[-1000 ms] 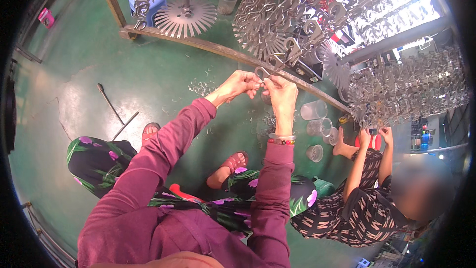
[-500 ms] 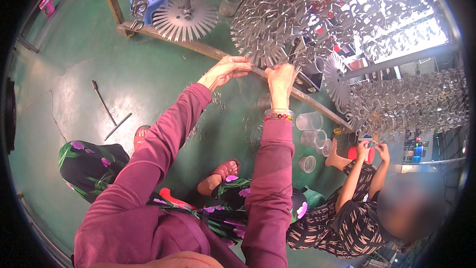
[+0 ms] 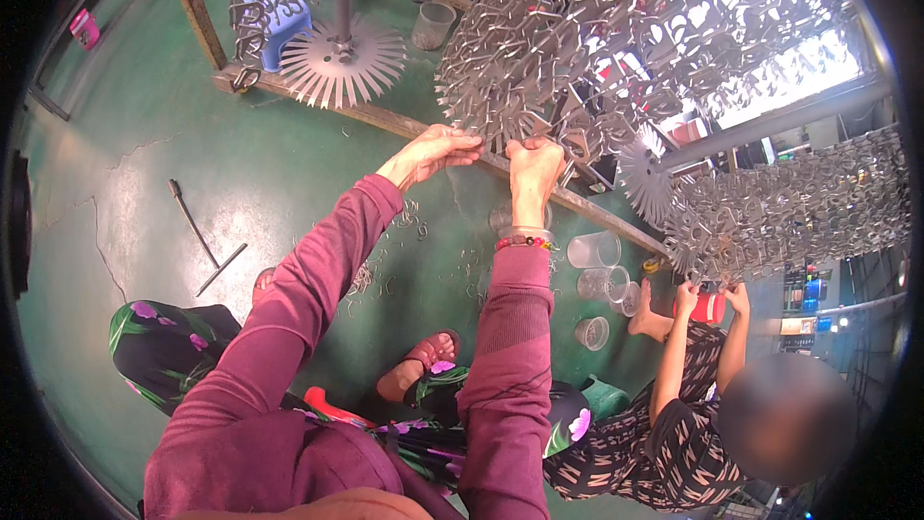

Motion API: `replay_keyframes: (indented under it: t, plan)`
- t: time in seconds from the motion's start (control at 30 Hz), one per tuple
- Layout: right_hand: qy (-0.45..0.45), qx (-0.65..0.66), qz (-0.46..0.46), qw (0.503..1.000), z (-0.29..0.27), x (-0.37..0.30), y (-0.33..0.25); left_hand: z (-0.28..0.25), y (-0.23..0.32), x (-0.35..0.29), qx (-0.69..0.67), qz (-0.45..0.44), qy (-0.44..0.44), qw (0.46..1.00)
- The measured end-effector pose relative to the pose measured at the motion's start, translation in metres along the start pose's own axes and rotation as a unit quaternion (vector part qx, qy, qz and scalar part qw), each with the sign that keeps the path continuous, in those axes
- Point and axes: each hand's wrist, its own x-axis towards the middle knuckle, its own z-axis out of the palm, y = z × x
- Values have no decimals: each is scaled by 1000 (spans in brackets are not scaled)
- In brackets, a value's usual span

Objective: The person sits on the floor and repeatedly picks up small metal hooks and wire pieces, then attaches them to a large hanging metal rack. The person works continuously, handling the hooks one at a time and securing them to the rack structure.

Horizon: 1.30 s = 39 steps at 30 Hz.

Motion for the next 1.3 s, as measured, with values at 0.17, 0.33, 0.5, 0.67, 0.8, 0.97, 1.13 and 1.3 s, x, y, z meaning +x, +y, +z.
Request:
replay_keyframes:
  t: [0.17,0.33,0.5,0.67,0.8,0.97,1.13,1.3]
  plan:
    - [18,-61,-30,997,-20,-26,2,3,-7,-1,24,-3,-15,1000]
    - [-40,-97,-12,994,-43,-39,-16,4,-12,-5,14,-14,31,999]
    - [-36,-20,36,999,-40,-35,2,12,-7,-11,11,-15,12,1000]
    - [-64,59,48,995,-29,-26,-2,9,-12,-11,-14,-2,5,1000]
    - [-86,74,63,992,-23,-20,-8,8,-13,-17,-43,-20,7,999]
    - [-94,95,54,990,-16,-16,3,14,-18,-23,-83,-26,-10,996]
    - [-92,20,48,994,-14,-18,-12,14,-17,-29,-96,-26,2,995]
    - [-112,-22,37,993,-12,-14,-7,17,-17,-30,-110,-32,12,993]
